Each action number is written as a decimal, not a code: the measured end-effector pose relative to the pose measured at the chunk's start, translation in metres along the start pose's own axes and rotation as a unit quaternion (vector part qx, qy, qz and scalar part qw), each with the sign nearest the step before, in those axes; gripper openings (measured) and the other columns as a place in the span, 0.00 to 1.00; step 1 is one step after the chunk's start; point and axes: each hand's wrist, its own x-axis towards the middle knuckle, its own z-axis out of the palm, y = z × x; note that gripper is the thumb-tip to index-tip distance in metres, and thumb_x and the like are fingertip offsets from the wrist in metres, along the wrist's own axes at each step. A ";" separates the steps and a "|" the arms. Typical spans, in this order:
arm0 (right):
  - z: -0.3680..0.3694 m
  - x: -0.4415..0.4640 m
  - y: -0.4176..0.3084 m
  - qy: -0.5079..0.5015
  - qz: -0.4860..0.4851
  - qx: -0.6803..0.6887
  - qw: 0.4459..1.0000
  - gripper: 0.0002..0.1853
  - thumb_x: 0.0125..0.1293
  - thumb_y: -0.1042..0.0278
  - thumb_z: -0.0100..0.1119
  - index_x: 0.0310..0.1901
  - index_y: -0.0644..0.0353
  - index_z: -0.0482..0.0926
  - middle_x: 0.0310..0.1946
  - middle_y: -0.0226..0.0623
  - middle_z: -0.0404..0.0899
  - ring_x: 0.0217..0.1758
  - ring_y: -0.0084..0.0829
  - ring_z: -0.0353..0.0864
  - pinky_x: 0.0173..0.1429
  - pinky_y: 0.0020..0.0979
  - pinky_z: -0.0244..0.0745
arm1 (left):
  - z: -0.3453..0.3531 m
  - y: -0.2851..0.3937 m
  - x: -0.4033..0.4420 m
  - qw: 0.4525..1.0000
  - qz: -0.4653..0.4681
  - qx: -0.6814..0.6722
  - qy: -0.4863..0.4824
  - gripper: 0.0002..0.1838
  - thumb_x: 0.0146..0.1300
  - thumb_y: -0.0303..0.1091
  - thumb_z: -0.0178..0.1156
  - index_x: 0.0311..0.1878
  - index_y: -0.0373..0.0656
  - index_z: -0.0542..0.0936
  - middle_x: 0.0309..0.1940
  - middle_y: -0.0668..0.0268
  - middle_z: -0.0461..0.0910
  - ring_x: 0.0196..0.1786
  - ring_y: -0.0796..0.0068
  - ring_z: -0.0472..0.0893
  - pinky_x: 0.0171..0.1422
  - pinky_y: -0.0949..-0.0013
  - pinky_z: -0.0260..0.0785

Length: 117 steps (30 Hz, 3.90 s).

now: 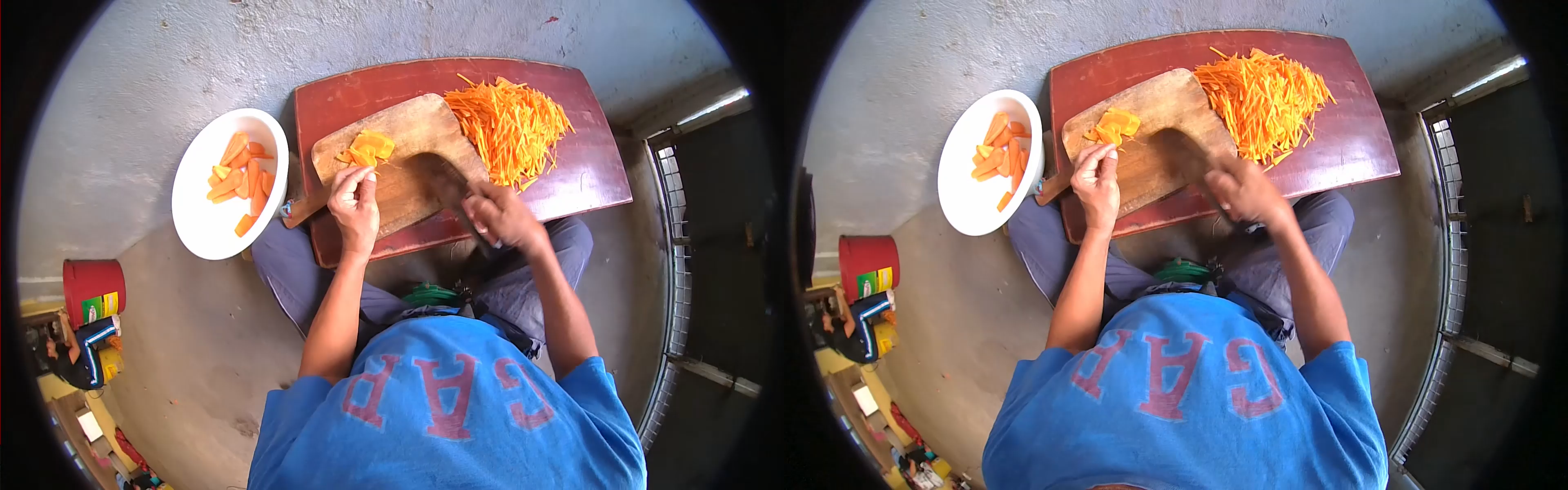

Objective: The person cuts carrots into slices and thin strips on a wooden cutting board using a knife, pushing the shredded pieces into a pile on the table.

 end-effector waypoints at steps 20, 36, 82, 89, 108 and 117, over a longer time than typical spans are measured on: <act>-0.006 0.023 0.014 0.063 -0.086 0.255 0.961 0.14 0.91 0.61 0.57 0.44 0.61 0.79 0.21 0.28 0.77 0.16 0.21 0.73 0.22 0.27 0.67 | 0.005 0.013 0.078 0.878 0.075 0.422 -0.213 0.37 0.63 0.49 0.83 0.73 0.44 0.87 0.65 0.54 0.87 0.72 0.49 0.79 0.80 0.42 0.62; -0.008 0.008 -0.006 0.077 -0.049 0.173 0.981 0.16 0.89 0.61 0.60 0.40 0.60 0.78 0.24 0.25 0.76 0.19 0.18 0.75 0.24 0.27 0.69 | 0.022 0.013 0.080 0.882 0.161 0.339 -0.283 0.33 0.55 0.43 0.82 0.64 0.39 0.91 0.53 0.48 0.89 0.62 0.47 0.85 0.78 0.46 0.68; 0.039 -0.044 -0.058 0.031 -0.068 -0.117 0.990 0.14 0.84 0.65 0.65 0.59 0.67 0.79 0.44 0.68 0.85 0.53 0.72 0.86 0.52 0.61 0.80 | 0.002 0.028 -0.006 0.905 0.196 0.252 -0.282 0.20 0.72 0.30 0.75 0.66 0.40 0.89 0.67 0.44 0.82 0.65 0.42 0.81 0.72 0.45 0.77; 0.056 -0.026 -0.040 0.047 -0.080 -0.119 0.989 0.15 0.83 0.64 0.65 0.60 0.68 0.79 0.39 0.71 0.85 0.47 0.74 0.87 0.50 0.64 0.80 | 0.001 0.032 -0.004 0.888 0.209 0.290 -0.290 0.22 0.71 0.31 0.75 0.67 0.41 0.89 0.67 0.41 0.81 0.66 0.40 0.81 0.72 0.43 0.75; 0.046 -0.018 -0.053 0.039 -0.062 -0.120 0.990 0.13 0.82 0.65 0.66 0.54 0.68 0.79 0.39 0.70 0.86 0.47 0.74 0.86 0.49 0.66 0.79 | 0.004 0.027 -0.007 0.902 0.215 0.274 -0.253 0.19 0.70 0.30 0.74 0.63 0.42 0.91 0.62 0.48 0.86 0.62 0.46 0.83 0.67 0.47 0.75; 0.056 -0.004 -0.039 0.060 -0.105 -0.144 0.982 0.15 0.83 0.65 0.66 0.57 0.69 0.80 0.37 0.68 0.83 0.46 0.71 0.86 0.48 0.60 0.79 | 0.003 0.033 -0.003 0.900 0.219 0.276 -0.258 0.18 0.68 0.30 0.76 0.61 0.41 0.92 0.61 0.48 0.87 0.63 0.47 0.83 0.69 0.49 0.74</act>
